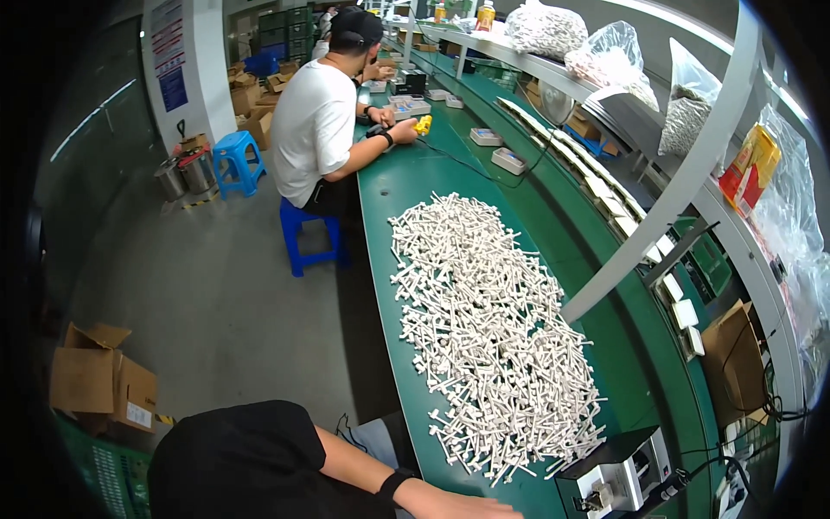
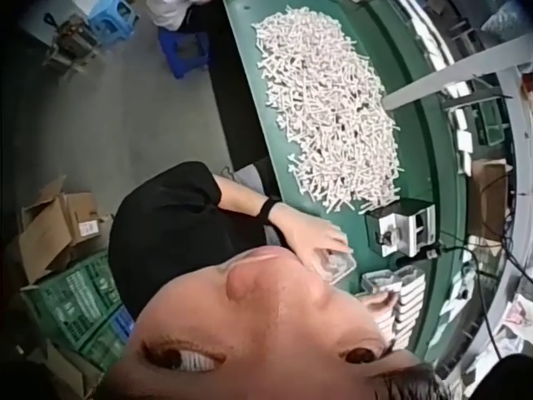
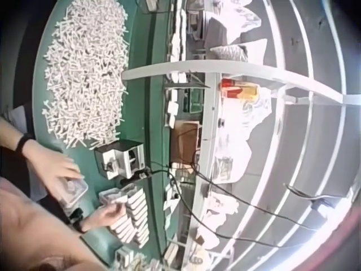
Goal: The person picks up a white plastic housing, inserts a small white component into it by hand, and uses a power screwdriver to fasten a screw inside. They then place the assembled unit onto a row of similar units on the green workbench.
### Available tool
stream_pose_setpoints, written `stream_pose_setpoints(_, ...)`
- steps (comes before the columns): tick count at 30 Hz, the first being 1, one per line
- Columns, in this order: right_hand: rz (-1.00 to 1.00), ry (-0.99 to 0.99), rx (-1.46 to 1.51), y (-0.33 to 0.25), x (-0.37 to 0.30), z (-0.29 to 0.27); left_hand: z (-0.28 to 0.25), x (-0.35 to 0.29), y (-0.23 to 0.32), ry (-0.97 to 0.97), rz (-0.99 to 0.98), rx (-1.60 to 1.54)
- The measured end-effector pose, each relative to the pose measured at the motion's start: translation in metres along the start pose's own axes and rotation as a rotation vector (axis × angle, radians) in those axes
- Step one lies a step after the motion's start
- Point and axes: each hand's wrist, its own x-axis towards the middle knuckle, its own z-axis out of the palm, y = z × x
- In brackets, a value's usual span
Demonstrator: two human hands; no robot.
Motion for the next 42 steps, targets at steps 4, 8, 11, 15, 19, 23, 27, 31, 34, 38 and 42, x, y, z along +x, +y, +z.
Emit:
stream_pose_setpoints(4,-0.227,0.012,-0.471,-0.020,0.053,0.052,0.034,-0.007,-0.008,-0.191,-0.024,0.378)
stream_pose_setpoints(8,-0.232,0.069,-0.211,0.084,0.088,0.080,0.026,-0.011,-0.005,-0.161,0.047,0.553)
stream_pose_setpoints(11,0.160,-0.083,0.006,0.046,0.106,0.079,0.018,-0.010,-0.024,-0.088,0.039,0.315)
stream_pose_setpoints(15,0.272,-0.434,0.136,0.068,0.144,0.086,0.014,-0.030,-0.053,-0.042,-0.082,0.055)
stream_pose_setpoints(19,0.335,-0.361,-0.053,0.037,0.126,0.068,0.005,-0.018,-0.052,0.016,-0.060,0.110)
stream_pose_setpoints(23,0.384,-0.014,0.288,-0.026,0.100,0.051,0.009,-0.010,-0.057,0.065,-0.127,0.229)
stream_pose_setpoints(27,0.115,-0.169,0.707,-0.065,0.093,0.051,0.011,-0.017,-0.057,0.089,-0.147,0.242)
stream_pose_setpoints(31,-0.054,-0.224,0.729,-0.071,0.094,0.077,0.011,-0.016,-0.058,0.112,-0.187,0.204)
stream_pose_setpoints(34,-0.025,-0.046,0.742,-0.064,0.104,0.099,0.009,-0.014,-0.059,0.122,-0.215,0.179)
stream_pose_setpoints(38,0.065,0.014,0.727,-0.052,0.102,0.113,0.009,-0.015,-0.063,0.114,-0.208,0.135)
stream_pose_setpoints(42,0.147,0.077,0.782,-0.060,0.100,0.108,0.008,-0.016,-0.064,0.129,-0.217,0.127)
